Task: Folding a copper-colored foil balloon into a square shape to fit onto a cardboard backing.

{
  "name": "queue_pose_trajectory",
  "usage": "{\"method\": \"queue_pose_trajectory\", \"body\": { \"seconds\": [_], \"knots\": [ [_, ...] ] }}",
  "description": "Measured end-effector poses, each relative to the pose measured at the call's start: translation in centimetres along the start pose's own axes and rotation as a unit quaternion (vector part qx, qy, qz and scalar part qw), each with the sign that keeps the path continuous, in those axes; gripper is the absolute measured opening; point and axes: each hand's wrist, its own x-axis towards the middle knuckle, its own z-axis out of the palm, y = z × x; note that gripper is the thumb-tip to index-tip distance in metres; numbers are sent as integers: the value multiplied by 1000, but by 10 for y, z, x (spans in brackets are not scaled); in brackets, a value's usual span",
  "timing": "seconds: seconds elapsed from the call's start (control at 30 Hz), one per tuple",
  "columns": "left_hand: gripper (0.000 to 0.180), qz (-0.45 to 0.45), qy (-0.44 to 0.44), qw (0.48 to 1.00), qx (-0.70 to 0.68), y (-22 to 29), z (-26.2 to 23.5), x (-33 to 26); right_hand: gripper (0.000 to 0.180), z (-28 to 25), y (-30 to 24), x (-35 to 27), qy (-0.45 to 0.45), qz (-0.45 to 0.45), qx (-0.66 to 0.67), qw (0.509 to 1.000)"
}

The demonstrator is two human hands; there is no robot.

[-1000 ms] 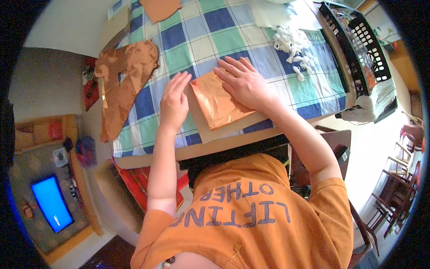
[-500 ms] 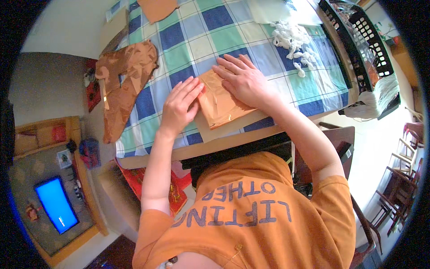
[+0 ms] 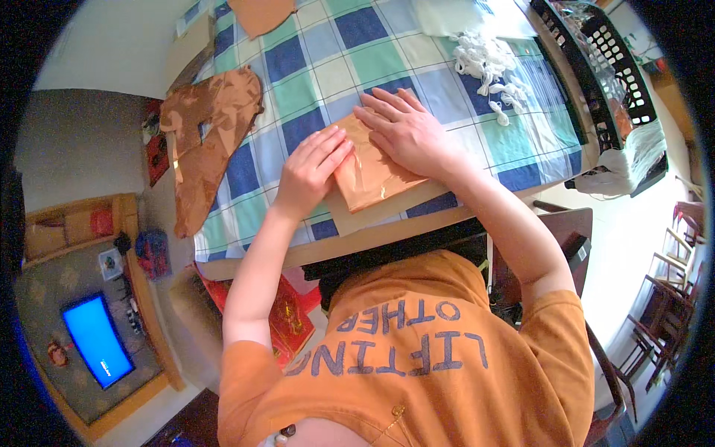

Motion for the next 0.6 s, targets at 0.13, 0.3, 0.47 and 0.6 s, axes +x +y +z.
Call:
{"method": "queue_pose_trajectory", "body": {
  "seconds": [0.13, 0.3, 0.47, 0.6],
  "knots": [
    [28, -26, 17, 999, -34, -6, 7, 4, 45, 1, 6, -1, 31, 25, 58, 998],
    [25, -147, 64, 969, -188, -8, 0, 12, 36, -26, 6, -17, 232, 290, 365, 854],
    [17, -411, -17, 848, -335, -45, -9, 33, 40, -30, -7, -53, 70, 56, 70, 993],
    [21, -459, 67, 725, -509, -64, -1, 39, 47, -26, -17, -46, -27, 39, 30, 998]
  ]
}}
